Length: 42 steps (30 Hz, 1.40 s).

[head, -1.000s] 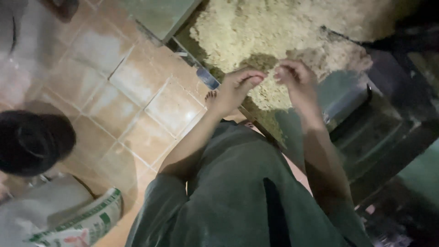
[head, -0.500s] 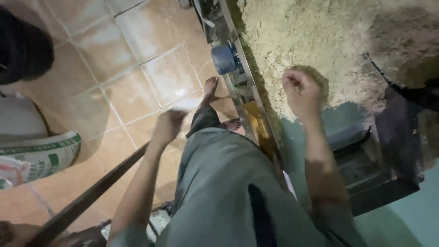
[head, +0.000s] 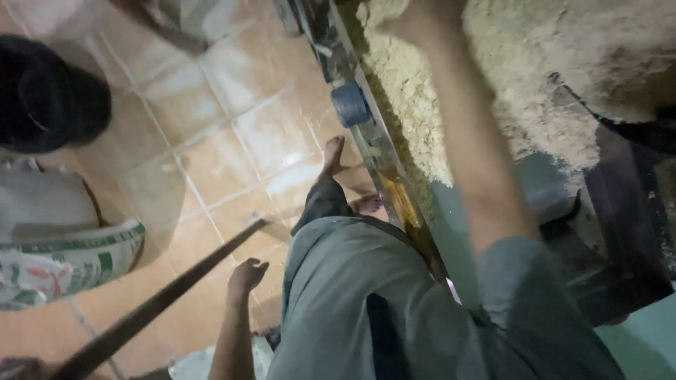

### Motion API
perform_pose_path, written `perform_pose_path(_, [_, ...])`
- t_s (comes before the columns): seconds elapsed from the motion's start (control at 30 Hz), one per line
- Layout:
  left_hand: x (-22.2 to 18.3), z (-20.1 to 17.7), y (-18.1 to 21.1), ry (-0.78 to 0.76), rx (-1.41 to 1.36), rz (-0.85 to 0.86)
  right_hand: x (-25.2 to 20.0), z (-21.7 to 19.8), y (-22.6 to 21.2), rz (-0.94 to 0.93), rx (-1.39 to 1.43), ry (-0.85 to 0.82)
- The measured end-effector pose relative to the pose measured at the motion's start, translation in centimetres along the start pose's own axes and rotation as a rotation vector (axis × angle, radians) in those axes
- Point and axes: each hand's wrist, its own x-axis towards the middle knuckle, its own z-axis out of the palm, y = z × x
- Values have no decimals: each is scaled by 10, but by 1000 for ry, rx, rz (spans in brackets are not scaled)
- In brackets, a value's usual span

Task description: The person uses both hands to manually break apart and feed a large quantity of a light-colored, fibrous food substance into a processing machine. They repeatedly scoop the material from a pile and push it into the machine's intake chute, occasionally adjusting a wheel on the side of the equipment.

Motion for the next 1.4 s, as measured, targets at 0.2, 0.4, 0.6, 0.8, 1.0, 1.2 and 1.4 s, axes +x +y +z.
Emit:
perform_pose_path(0.2, [-36, -105, 119, 290, -79, 350, 66, 48, 41, -184, -517, 190])
perform_pose_path(0.4, [-91, -199, 234, 690, -249, 743, 9, -11, 23, -141, -88, 47])
perform_pose_path(0.6, [-187, -259, 352, 748, -484, 1389, -13, -21, 60, -113, 424, 283])
perform_pose_path(0.8, [-245, -248, 475, 502, -501, 1953, -1, 25, 153, -170, 923, 677])
perform_pose_path(1.0, [-249, -223, 538, -3, -580, 2109, -27, -6, 114, -45, 1155, 714])
perform_pose_path(1.2, [-227, -217, 572, -223, -495, 2155, -49, -21, 92, -128, 976, 647])
perform_pose_path(1.4, [-191, -208, 597, -132, -554, 2290, -34, -13, 98, -77, 964, 575])
